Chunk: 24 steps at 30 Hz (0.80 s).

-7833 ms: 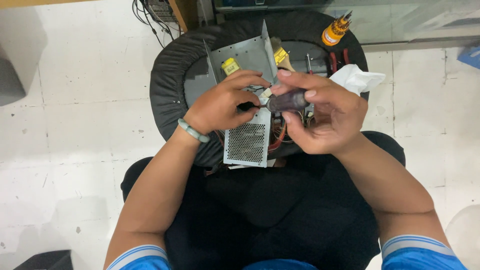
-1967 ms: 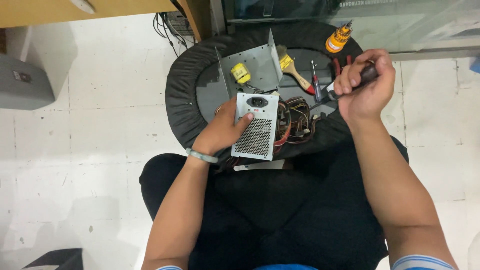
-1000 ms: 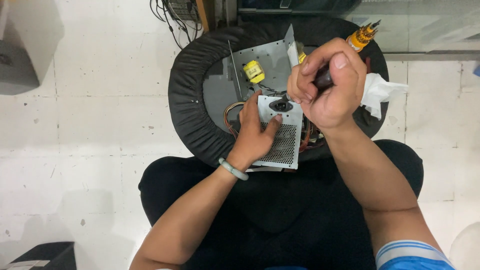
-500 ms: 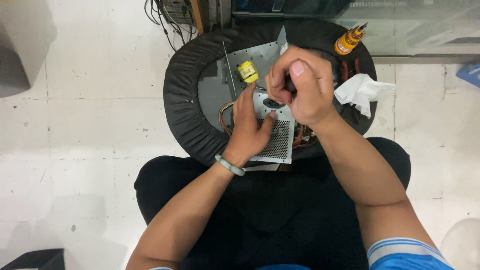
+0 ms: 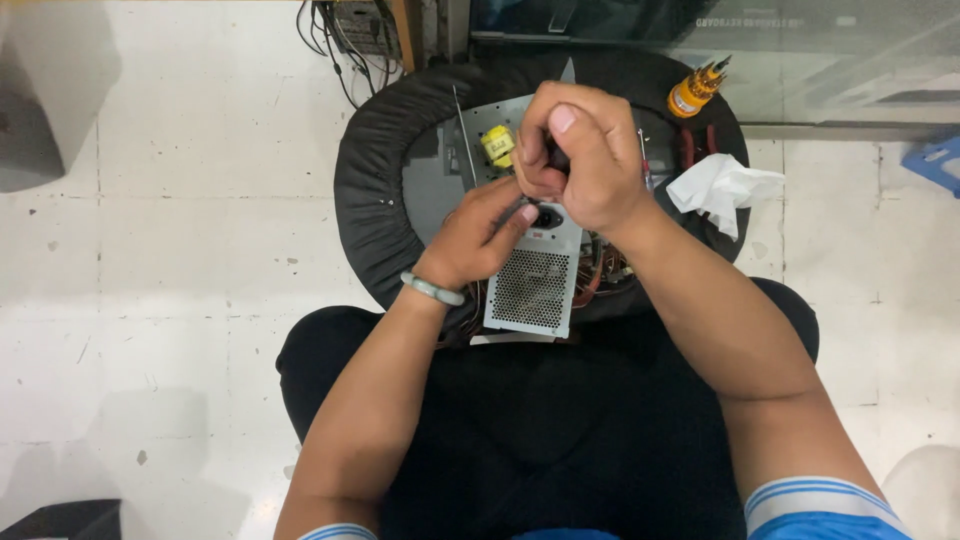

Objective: Disassembling a power supply unit by unscrewing the fan and internal components, and manipulating wires.

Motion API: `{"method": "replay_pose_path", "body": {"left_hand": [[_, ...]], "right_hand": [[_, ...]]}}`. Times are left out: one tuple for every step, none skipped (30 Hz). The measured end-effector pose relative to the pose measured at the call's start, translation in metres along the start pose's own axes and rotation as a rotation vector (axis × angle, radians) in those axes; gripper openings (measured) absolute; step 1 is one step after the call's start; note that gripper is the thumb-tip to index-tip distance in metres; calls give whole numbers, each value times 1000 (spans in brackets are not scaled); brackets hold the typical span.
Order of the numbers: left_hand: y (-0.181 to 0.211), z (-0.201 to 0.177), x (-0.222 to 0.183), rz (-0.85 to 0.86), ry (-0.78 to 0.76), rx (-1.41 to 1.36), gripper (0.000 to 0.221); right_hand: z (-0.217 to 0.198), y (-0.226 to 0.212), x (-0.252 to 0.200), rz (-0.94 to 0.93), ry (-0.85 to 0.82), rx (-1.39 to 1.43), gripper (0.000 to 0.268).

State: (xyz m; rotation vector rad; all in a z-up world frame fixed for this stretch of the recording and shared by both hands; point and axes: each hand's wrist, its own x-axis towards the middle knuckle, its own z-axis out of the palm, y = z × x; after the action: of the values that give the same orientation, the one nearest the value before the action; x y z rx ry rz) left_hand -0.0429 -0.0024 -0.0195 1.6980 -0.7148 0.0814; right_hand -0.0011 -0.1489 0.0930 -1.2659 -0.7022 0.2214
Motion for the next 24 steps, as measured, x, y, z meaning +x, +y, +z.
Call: {"method": "replay_pose_path", "body": {"left_hand": [[-3, 0, -1, 2, 2, 2, 38], [-5, 1, -4, -5, 0, 28, 31], [-6, 3, -6, -12, -2, 54, 25], [-7, 1, -6, -12, -4, 53, 25], [-7, -1, -6, 16, 29, 21, 20], [-8, -3, -6, 44, 63, -14, 19], [-13, 3, -8, 45, 63, -18, 19], [-18, 6, -9, 86, 115, -20, 20], [-22, 10, -9, 128, 167, -23, 21], [-22, 11, -9, 128, 167, -22, 21], [-22, 12, -9, 135, 191, 14, 20], [-23, 15, -8, 144, 216, 48, 19], [-26, 15, -9, 148, 218, 46, 19], [-28, 18, -10, 140, 216, 73, 21], [-31, 20, -12, 132, 215, 100, 25], [-35, 22, -12, 139, 213, 95, 25], [-40, 24, -12, 134, 233, 115, 16], [-44, 27, -14, 123, 255, 134, 15], [-53, 36, -13, 125, 255, 128, 15], [-63, 40, -13, 114, 294, 130, 13], [-73, 43, -13, 103, 332, 131, 12], [-73, 44, -12, 99, 335, 135, 12], [-74, 45, -11, 105, 339, 154, 14], [-75, 47, -9, 111, 338, 170, 19]], "right_hand": [[1, -1, 2, -2, -3, -1, 38], [3, -3, 1, -23, -47, -48, 39], [4, -5, 1, -45, -90, -95, 39], [6, -4, 1, -44, -88, -96, 39], [7, -4, 1, -38, -100, -154, 37], [9, -5, 1, -30, -112, -213, 36], [9, -5, 2, -28, -111, -216, 36], [9, -5, 4, -34, -135, -290, 34], [9, -6, 6, -40, -159, -364, 32], [11, -15, 7, -41, -159, -364, 32], [14, -24, 9, -88, -180, -544, 29], [16, -34, 11, -134, -203, -727, 26], [24, -45, 8, -135, -205, -731, 26], [33, -57, 5, -83, -166, -798, 18], [41, -68, 1, -30, -127, -864, 23], [47, -62, -2, -30, -123, -873, 23], [52, -56, -5, 34, -30, -822, 24], [57, -50, -9, 103, 61, -767, 25], [56, -44, -9, 106, 62, -772, 25], [57, -37, -7, 64, 131, -769, 17], [57, -29, -5, 21, 199, -764, 14], [57, -26, 0, 21, 194, -760, 14], [55, -23, 6, 49, 226, -748, 13], [53, -20, 11, 80, 263, -737, 13]]}}
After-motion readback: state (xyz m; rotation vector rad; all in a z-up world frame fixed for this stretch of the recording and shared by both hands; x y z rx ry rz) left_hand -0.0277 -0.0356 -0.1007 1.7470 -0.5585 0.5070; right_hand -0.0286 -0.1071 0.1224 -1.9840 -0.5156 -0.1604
